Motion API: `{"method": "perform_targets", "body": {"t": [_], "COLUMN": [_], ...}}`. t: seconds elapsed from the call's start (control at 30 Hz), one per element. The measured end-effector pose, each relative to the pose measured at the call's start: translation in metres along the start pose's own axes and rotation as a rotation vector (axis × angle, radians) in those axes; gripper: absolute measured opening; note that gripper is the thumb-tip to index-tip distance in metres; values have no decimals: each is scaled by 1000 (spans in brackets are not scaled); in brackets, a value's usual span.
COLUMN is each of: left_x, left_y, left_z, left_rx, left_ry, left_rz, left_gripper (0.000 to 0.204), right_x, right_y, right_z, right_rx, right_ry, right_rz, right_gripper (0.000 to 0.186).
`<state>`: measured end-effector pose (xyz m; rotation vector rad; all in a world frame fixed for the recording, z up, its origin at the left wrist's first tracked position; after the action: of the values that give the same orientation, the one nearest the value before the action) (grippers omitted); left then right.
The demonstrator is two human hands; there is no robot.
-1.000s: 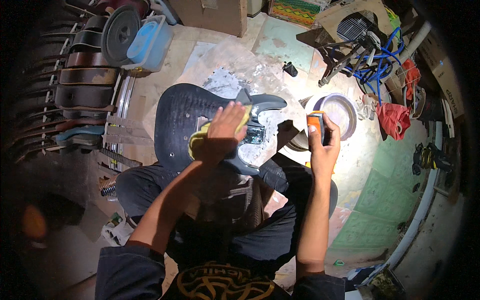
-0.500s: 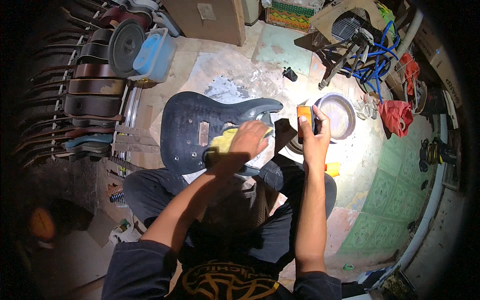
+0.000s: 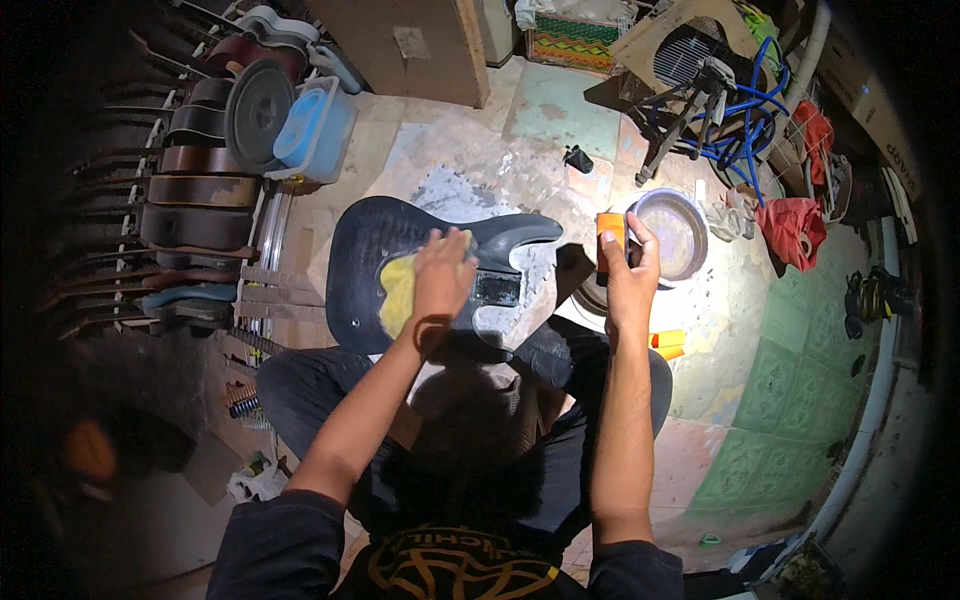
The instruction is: The person sands the surface of a dark wood guitar body using a small sanding block and wipes away dust with a cloth.
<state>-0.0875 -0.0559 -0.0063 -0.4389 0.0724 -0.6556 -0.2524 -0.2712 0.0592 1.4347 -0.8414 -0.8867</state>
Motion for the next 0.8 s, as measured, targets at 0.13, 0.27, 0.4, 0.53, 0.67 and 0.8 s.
{"method": "perform_targets", "body": {"t": [0.13,0.27,0.4,0.53,0.67,0.8], "left_x": [-10,1,-3,0,-12,-16], "left_y": [-33,-69,-39,16,-20,-35], "left_z": [-35,-47,-41,-18,-27,-25], "left_rx": [-15,3,-40,-33,-43,-75], "left_ry": [154,180,165,-9,4,205], "left_rz": [-324,-400,-320,8,-110,-258], "left_gripper": [52,50,50,51,52,52], "right_x": [2,5,3,9,6,5], "right_y": [1,2,0,-9,-4,-4], "right_z": [-1,4,9,18,12,10], "right_rx": [-6,-41,44,42,102,44], "right_ry": [-7,-31,-7,-26,-23,-11], "right_rz": [-16,54,-69,-23,-69,-49], "right_gripper": [49,49,48,48,49,51]}}
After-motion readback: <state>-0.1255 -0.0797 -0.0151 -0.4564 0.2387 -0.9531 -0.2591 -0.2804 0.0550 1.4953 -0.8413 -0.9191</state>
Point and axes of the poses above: each hand's wrist, its own x-axis towards the middle knuckle, its own z-axis out of the back of the hand, y = z × x, the point moved 3 cm from there along x, towards the middle knuckle, and after that the axes turned 7 degrees about z, right-handed, at the moved point
